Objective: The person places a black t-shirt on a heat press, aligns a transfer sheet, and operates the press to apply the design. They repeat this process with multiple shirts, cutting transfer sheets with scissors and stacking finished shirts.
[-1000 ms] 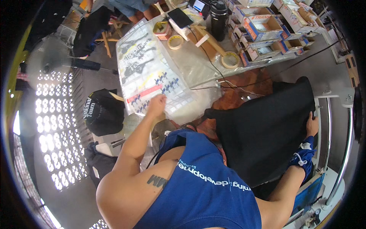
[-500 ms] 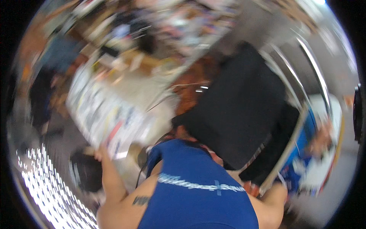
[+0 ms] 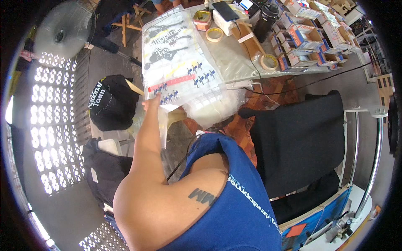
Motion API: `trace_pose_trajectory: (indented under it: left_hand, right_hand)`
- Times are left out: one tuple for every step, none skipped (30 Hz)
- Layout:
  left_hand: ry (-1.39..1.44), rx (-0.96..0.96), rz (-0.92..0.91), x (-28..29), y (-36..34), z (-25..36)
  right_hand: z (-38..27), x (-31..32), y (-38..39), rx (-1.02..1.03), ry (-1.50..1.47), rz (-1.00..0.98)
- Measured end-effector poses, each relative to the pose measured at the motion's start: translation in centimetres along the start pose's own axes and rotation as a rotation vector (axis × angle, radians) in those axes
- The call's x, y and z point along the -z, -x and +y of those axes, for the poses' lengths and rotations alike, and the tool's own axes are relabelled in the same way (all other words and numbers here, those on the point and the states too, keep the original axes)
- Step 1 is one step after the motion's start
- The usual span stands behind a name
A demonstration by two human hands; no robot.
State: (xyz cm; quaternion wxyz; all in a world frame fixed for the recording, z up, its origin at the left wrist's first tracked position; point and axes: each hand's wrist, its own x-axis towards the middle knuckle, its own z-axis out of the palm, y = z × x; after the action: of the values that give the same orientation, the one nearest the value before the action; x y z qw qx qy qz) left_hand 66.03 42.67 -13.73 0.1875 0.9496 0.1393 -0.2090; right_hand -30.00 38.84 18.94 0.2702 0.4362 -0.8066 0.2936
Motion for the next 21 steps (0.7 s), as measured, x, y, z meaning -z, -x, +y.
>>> trace_pose_trajectory:
  left_hand:
    - [0.096,0.054,-0.248,0.1,-0.1,-0.9]
    - [0.182,0.126,-0.485,0.2,-0.6,-1.6]
    - [0.267,0.16,-0.592,0.4,-1.3,-2.4]
    - [0.401,0.059,-0.633,0.5,-2.2,-2.7]
    - [0.522,-0.004,-0.703,1.0,-3.3,-2.8]
    - [0.614,-0.03,-0.769,0.9,-4.1,-2.7]
    - [0.68,0.018,-0.819,1.3,-5.1,-2.4]
    - [0.664,0.098,-0.668,1.1,-5.4,-2.4]
    - [0.417,0.131,-0.633,1.1,-5.6,-2.3]
    - [0.246,0.108,-0.555,0.8,-5.4,-2.5]
    - [0.191,0.103,-0.609,0.6,-5.1,-2.6]
    - [0.189,0.098,-0.644,0.2,-4.4,-3.0]
    - [0.166,0.13,-0.703,0.0,-3.8,-3.6]
    - [0.358,0.124,-0.731,-0.1,-3.1,-4.0]
    - [0.536,0.152,-0.773,0.4,-2.6,-4.2]
    - [0.687,0.243,-0.826,0.9,-2.1,-4.0]
    - [0.739,0.2,-0.814,1.9,-1.8,-3.2]
    - [0.811,0.087,-0.904,3.1,-1.6,-1.6]
    - [0.859,-0.031,-0.875,4.8,-1.6,0.6]
    - [0.876,-0.241,-0.955,6.7,-1.2,3.1]
    - [0.938,-0.347,-0.913,7.9,-0.4,6.5]
  right_hand:
    - [0.1,0.4,-0.1,0.003,-0.001,0.001]
    - [0.2,0.6,-0.1,0.006,-0.009,0.004]
    - [0.3,0.9,-0.2,-0.001,-0.012,0.011]
    - [0.4,1.2,-0.2,-0.005,-0.017,0.015]
    - [0.5,1.5,-0.3,-0.007,-0.018,0.025]
    - [0.7,1.9,-0.4,-0.011,-0.021,0.032]
    - [0.8,2.1,-0.5,-0.005,-0.024,0.035]
    - [1.0,2.5,-0.6,-0.002,-0.025,0.038]
    - [1.2,2.7,-0.6,0.003,-0.025,0.039]
    - [1.4,3.0,-0.6,0.003,-0.032,0.046]
    - [1.6,3.3,-0.6,-0.008,-0.04,0.054]
    - [1.7,3.6,-0.6,-0.022,-0.046,0.067]
    - [1.9,3.9,-0.6,-0.031,-0.048,0.078]
    - [2.1,4.2,-0.6,-0.028,-0.054,0.085]
    - [2.3,4.6,-0.7,-0.026,-0.057,0.094]
    - [2.6,4.9,-0.8,-0.022,-0.058,0.097]
    - [2.9,5.3,-0.9,-0.018,-0.057,0.105]
    - [3.2,5.6,-1.1,-0.013,-0.058,0.107]
    - [3.5,6.0,-1.3,-0.015,-0.061,0.112]
    - [3.8,6.4,-1.6,-0.013,-0.065,0.116]
    - [4.1,6.7,-1.7,-0.009,-0.066,0.116]
